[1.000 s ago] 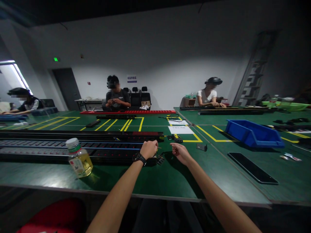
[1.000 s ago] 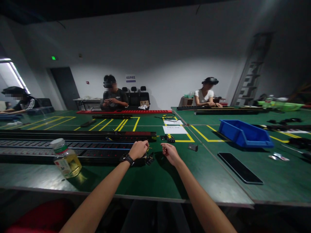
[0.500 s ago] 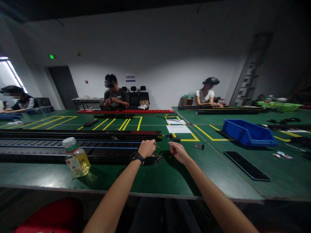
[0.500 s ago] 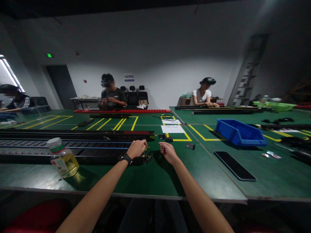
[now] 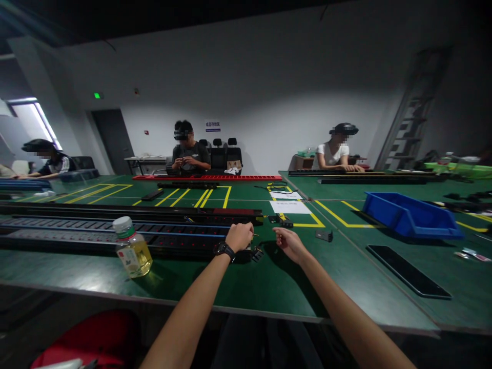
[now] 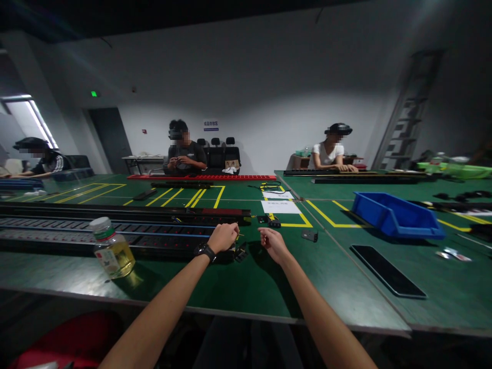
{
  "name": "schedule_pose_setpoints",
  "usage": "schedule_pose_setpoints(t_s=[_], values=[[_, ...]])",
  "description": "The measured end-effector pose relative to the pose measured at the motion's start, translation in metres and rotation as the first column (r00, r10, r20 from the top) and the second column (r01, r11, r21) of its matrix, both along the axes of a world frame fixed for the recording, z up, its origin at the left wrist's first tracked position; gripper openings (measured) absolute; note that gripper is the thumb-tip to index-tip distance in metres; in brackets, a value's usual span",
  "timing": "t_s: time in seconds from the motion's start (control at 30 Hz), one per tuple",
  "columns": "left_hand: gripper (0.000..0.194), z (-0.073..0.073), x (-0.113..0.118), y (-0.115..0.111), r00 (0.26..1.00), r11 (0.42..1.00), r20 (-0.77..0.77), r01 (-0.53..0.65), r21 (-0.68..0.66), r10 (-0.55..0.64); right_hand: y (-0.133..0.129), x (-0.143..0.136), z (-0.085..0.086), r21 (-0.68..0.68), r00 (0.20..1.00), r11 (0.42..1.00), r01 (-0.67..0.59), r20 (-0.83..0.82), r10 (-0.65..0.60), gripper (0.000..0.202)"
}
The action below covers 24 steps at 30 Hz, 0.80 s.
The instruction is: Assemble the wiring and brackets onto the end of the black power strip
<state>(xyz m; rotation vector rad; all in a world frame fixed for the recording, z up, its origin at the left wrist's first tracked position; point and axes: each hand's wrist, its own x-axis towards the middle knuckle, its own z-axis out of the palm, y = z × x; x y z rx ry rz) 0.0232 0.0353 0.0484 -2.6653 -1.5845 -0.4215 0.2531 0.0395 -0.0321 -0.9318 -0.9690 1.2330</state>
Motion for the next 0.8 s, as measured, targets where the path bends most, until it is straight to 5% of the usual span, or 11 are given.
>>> schedule_pose_setpoints(t_s=[0.8], values=[[0.027,0.0049,0.002,-0.0054,1.0,0.999,-0.01,-0.027,-0.037,0.026,-0.006,-0.0019,0.006,-0.078,0.998,0.997,0.01,-0.06,-0.015,0.014]])
